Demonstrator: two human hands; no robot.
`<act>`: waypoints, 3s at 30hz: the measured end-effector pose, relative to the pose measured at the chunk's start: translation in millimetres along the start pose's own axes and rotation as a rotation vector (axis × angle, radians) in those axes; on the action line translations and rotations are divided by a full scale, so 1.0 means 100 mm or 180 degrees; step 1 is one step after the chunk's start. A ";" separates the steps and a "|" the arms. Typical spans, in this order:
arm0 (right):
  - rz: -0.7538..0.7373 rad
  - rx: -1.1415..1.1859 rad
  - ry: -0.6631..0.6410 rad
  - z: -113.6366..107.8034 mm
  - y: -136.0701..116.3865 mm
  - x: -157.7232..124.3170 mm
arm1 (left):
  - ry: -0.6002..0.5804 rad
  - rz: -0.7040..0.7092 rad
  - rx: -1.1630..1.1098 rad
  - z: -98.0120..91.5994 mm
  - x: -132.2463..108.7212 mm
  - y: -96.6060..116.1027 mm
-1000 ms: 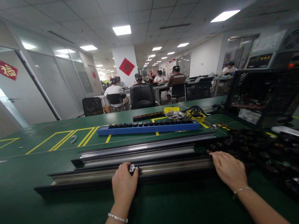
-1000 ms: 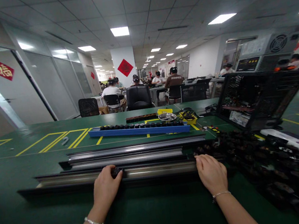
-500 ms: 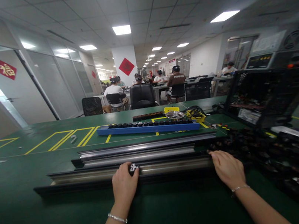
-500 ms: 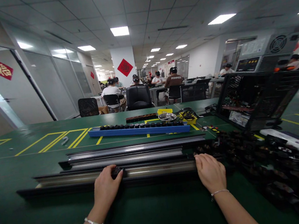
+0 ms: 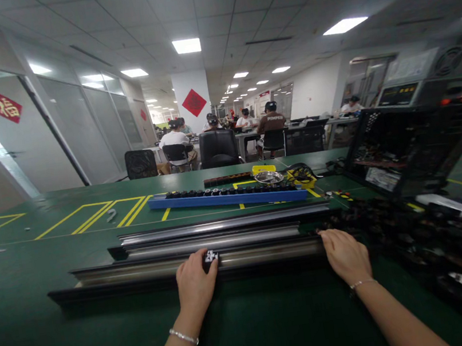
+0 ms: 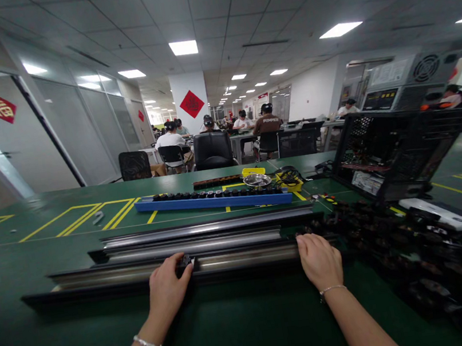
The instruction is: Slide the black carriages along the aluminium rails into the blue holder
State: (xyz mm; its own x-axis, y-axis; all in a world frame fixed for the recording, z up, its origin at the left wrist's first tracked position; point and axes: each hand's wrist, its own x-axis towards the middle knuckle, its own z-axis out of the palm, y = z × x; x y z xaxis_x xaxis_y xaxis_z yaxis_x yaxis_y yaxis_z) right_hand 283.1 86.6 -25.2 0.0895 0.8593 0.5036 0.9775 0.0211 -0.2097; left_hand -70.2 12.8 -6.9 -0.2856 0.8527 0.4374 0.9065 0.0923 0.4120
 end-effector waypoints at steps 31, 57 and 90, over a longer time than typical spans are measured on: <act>0.0080 0.0063 0.0141 0.03 -0.10 0.01 | -0.0018 0.0176 0.0168 0.07 -0.04 0.08; -0.1220 0.1208 -0.0545 -0.02 -1.63 -0.31 | -0.0241 0.0522 -0.0100 0.12 -0.10 0.33; -0.0537 0.1389 -0.0737 -0.05 -1.85 -0.25 | -0.0141 0.1146 0.0289 0.20 -0.17 0.31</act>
State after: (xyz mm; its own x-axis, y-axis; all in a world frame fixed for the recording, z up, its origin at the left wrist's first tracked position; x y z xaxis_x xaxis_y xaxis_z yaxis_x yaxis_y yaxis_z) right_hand 101.3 58.2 5.4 -0.1553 0.9150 0.3724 0.7998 0.3377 -0.4962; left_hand -31.1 11.4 -17.4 0.0685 0.8600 0.5056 0.9709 -0.1741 0.1645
